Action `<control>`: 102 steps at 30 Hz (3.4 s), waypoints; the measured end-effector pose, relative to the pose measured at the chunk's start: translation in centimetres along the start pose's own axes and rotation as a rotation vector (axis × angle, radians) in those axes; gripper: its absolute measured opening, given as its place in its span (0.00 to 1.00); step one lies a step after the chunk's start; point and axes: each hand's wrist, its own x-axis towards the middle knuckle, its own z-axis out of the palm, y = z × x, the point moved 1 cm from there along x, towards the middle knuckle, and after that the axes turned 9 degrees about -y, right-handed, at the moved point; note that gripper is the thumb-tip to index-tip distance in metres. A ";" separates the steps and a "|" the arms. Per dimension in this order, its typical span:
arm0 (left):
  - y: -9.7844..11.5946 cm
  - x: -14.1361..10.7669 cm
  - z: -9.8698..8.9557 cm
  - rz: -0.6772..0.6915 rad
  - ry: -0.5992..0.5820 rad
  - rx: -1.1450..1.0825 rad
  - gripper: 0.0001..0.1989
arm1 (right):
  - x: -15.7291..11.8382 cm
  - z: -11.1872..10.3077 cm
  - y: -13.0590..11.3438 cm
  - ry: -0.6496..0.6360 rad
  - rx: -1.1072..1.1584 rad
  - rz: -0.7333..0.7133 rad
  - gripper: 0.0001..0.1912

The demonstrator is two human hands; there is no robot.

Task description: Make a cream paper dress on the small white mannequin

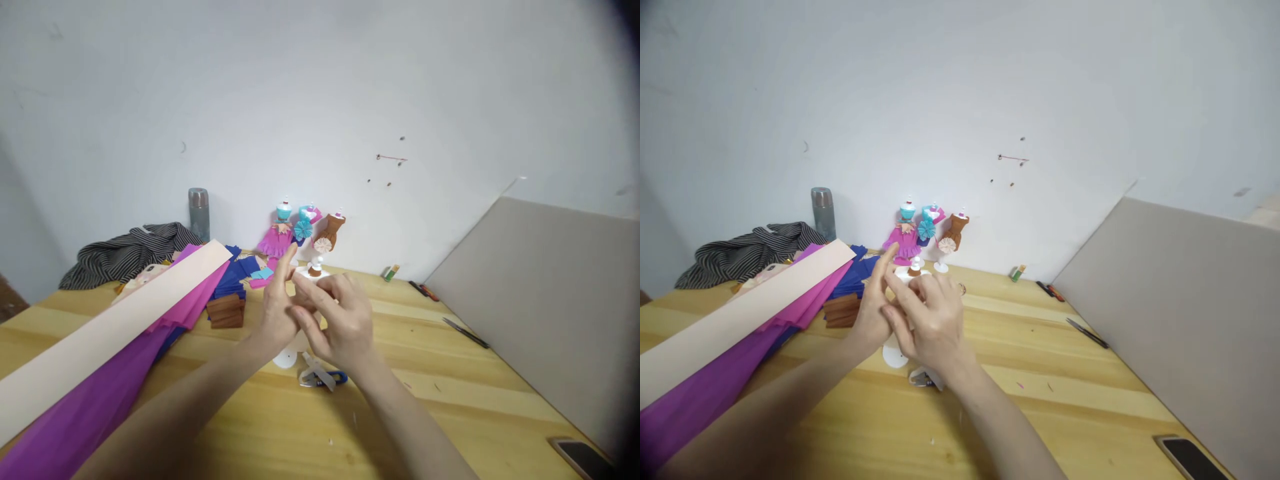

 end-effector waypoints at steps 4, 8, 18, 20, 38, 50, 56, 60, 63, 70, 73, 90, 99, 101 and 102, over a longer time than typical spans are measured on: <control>0.5 -0.4 0.2 -0.041 0.020 0.002 0.28 | 0.7 0.2 0.0 -0.043 -0.148 -0.012 0.15; 1.0 -0.5 0.1 -0.097 -0.018 0.024 0.30 | 0.5 -0.1 0.1 -0.071 -0.166 -0.040 0.14; 1.7 -0.5 0.1 -0.005 -0.052 0.005 0.33 | -0.2 -0.4 0.2 -0.049 -0.163 -0.038 0.15; 1.7 -0.5 0.1 0.005 -0.048 0.015 0.33 | -0.3 -0.4 0.3 -0.046 -0.171 -0.057 0.15; 0.9 -0.2 0.6 -0.082 -0.056 -0.094 0.38 | -1.6 -1.2 1.7 0.133 0.031 0.009 0.10; 0.6 0.1 -0.3 -0.088 -0.144 -0.043 0.42 | -1.3 0.1 4.4 0.080 0.706 0.563 0.11; 0.4 0.2 -0.4 -0.044 -0.173 -0.034 0.40 | -0.1 0.2 5.3 0.008 0.925 0.678 0.14; 0.7 0.4 -0.9 -0.018 -0.192 0.107 0.37 | -0.8 1.3 5.8 -0.037 1.192 0.852 0.16; 0.8 0.6 -1.3 0.060 -0.182 0.261 0.35 | -1.0 1.5 5.7 -0.025 1.279 0.892 0.17; 0.5 0.6 -1.6 0.282 -0.174 0.487 0.31 | -0.6 1.0 5.5 0.003 1.293 0.878 0.15; 0.4 0.5 -1.7 0.295 -0.188 0.490 0.30 | -0.6 0.9 5.5 0.016 1.313 0.871 0.14; -0.7 1.2 -2.0 -0.003 -0.334 -0.025 0.32 | -0.3 0.6 5.7 0.104 1.328 0.838 0.12; -0.6 1.7 -2.2 -0.111 -0.348 -0.220 0.31 | -1.6 1.4 6.4 0.086 1.340 0.933 0.14; -0.3 1.8 -2.3 -0.126 -0.343 -0.224 0.30 | -1.4 1.6 6.7 0.032 1.375 0.897 0.15; -0.2 1.8 -2.3 -0.130 -0.340 -0.224 0.30 | -1.2 1.6 6.9 0.007 1.393 0.860 0.16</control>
